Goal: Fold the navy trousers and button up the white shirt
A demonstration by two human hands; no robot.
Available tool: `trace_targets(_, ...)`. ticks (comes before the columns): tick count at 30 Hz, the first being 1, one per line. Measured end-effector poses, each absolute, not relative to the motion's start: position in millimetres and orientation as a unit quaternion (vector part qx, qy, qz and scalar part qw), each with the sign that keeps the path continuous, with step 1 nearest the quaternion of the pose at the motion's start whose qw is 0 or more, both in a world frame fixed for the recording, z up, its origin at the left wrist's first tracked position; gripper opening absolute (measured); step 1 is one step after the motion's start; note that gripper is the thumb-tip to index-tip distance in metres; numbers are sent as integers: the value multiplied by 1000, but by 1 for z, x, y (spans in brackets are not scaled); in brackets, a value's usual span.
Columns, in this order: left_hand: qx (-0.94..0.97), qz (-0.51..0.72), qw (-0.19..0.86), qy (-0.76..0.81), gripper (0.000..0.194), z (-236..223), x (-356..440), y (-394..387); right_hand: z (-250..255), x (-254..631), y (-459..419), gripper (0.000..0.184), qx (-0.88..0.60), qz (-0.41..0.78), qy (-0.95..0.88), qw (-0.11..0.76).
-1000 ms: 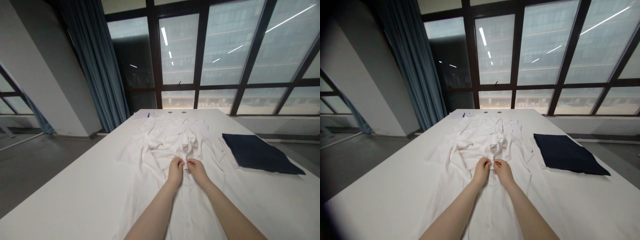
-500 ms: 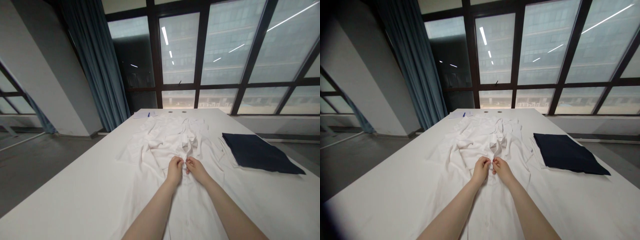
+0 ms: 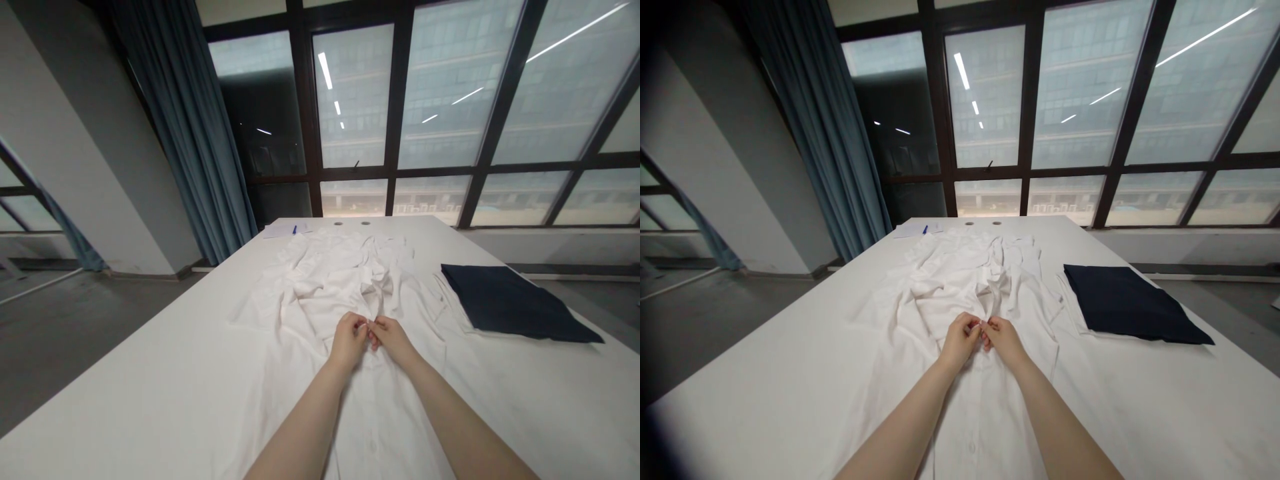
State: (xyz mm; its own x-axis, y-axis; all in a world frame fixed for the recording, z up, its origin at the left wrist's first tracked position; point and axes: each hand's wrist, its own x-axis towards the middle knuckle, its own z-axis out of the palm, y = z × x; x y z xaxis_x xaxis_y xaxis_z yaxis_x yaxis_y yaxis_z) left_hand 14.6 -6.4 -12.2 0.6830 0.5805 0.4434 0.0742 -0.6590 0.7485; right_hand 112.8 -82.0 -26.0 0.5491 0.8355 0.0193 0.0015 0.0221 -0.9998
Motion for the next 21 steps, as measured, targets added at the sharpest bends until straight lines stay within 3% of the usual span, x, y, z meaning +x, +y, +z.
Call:
trace_targets(5, 850, 347, 348, 192, 9, -13, 14, -7, -28, 114, -84, 26, -635, 334, -330, 613)
trace_targets(12, 851, 349, 320, 228, 11, -12, 15, -11, -19, 113, -93, 30, -721, 144, -445, 511)
trace_targets(21, 845, 332, 356, 220, 13, -11, 16, -9, -25, 116, -90, 24, -650, 263, -407, 585)
